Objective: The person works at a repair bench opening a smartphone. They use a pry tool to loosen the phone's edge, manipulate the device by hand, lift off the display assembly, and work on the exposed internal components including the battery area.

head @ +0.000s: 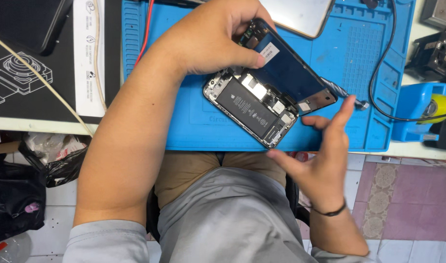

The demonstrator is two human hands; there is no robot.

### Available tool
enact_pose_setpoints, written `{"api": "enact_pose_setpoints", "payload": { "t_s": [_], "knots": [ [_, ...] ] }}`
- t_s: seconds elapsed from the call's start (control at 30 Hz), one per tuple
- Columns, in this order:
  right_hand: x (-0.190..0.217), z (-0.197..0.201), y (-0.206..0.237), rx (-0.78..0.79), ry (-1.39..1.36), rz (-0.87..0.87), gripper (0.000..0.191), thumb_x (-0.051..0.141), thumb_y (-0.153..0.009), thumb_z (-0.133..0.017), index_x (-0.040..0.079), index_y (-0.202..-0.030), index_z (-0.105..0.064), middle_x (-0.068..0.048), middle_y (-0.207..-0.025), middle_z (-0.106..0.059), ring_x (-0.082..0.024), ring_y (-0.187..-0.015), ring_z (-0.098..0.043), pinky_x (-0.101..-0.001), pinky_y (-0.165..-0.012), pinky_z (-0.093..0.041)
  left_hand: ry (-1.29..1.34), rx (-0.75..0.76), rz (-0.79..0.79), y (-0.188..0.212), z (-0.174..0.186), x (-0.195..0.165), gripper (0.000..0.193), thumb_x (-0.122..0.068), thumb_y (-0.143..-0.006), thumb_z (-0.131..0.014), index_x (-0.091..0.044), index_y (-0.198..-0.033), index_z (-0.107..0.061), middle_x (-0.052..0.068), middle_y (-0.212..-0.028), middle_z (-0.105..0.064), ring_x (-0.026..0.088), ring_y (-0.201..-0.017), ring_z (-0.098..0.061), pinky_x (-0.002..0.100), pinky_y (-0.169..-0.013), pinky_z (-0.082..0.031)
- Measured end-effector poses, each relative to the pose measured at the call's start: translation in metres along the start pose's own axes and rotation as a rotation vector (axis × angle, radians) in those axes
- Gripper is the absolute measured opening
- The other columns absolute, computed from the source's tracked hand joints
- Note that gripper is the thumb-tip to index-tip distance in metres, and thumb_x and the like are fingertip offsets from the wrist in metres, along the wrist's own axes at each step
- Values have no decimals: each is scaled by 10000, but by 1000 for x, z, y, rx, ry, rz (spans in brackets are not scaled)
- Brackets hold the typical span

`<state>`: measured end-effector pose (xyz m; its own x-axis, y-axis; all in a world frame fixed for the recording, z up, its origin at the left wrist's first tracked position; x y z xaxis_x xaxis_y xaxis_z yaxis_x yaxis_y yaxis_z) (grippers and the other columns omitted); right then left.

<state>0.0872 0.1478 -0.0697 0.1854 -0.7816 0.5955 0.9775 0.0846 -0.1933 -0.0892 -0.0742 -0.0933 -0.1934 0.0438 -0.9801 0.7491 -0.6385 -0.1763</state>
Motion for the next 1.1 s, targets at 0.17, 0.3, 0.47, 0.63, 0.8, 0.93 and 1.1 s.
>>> {"api": "enact_pose_setpoints", "payload": {
  "t_s": [0.17, 0.3, 0.47, 0.63, 0.8, 0.93, 1.1],
  "knots": [
    [0, -13, 10, -40, 43, -62, 1497, 267, -656, -1024, -77, -1596, 89, -147, -1187, -654, -246, -1036, -583, -308, -849, -484, -31, -26, -4, 0, -2, -3, 393, 10, -867, -845, -49, -1202, -649, 26, -1050, -754, 93, -982, -733, 258, -841, -612],
    [3, -11, 6, -97, 65, 27, 1440, 219, -700, -1007, -44, -1634, 57, -148, -1217, -681, -255, -1142, -600, -354, -1014, -477, -26, -48, -11, 0, 1, -7, 403, -3, -869, -855, -51, -1203, -636, 18, -1053, -742, 88, -992, -726, 250, -850, -611],
    [-9, -2, -8, -57, 91, 54, 1352, 163, -726, -967, -74, -1638, 3, -176, -1320, -713, -288, -1196, -590, -328, -983, -532, -100, -80, 36, 3, 2, -8, 401, -23, -865, -859, -64, -1193, -633, 10, -1009, -720, 82, -937, -704, 244, -792, -589],
    [-23, 3, -24, -19, 79, 120, 1256, 160, -758, -944, -90, -1637, -82, -179, -1326, -713, -282, -1162, -603, -305, -924, -551, -141, -122, 9, 3, 3, -7, 408, -50, -890, -863, -64, -1213, -614, -8, -1019, -696, 73, -942, -682, 249, -795, -572],
    [-34, 5, -33, 6, 85, 150, 1223, 165, -759, -930, -82, -1646, -126, -168, -1378, -706, -221, -978, -580, -299, -916, -522, -136, -126, -29, 3, 2, -4, 397, -58, -922, -865, -61, -1225, -609, -11, -1080, -666, 75, -1003, -652, 255, -859, -559],
    [-37, 4, -37, -12, 89, 216, 1185, 152, -735, -906, -55, -1642, -171, -153, -1401, -692, -195, -948, -569, -345, -995, -481, -161, -129, -51, 3, 2, -3, 398, -40, -933, -862, -57, -1233, -601, -3, -1114, -650, 86, -1044, -637, 257, -903, -549],
    [-48, 6, -38, -26, -4, 149, 1092, 153, -761, -894, -40, -1628, -260, -155, -1399, -685, -185, -939, -551, -315, -961, -488, -99, -121, 49, -5, -4, 3, 397, -59, -907, -845, -68, -1219, -600, -26, -1099, -640, 72, -1036, -634, 252, -869, -548]
  ]
}}
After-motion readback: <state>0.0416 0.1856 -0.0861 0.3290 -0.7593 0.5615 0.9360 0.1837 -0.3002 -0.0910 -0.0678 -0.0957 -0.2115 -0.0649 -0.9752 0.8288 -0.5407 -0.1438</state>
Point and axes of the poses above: each hand's wrist, its own y-axis away from the middle knuckle, its own z-axis out of the back of the hand, x = y × z, the point moved 4 cm from there along -y, towards the middle knuckle
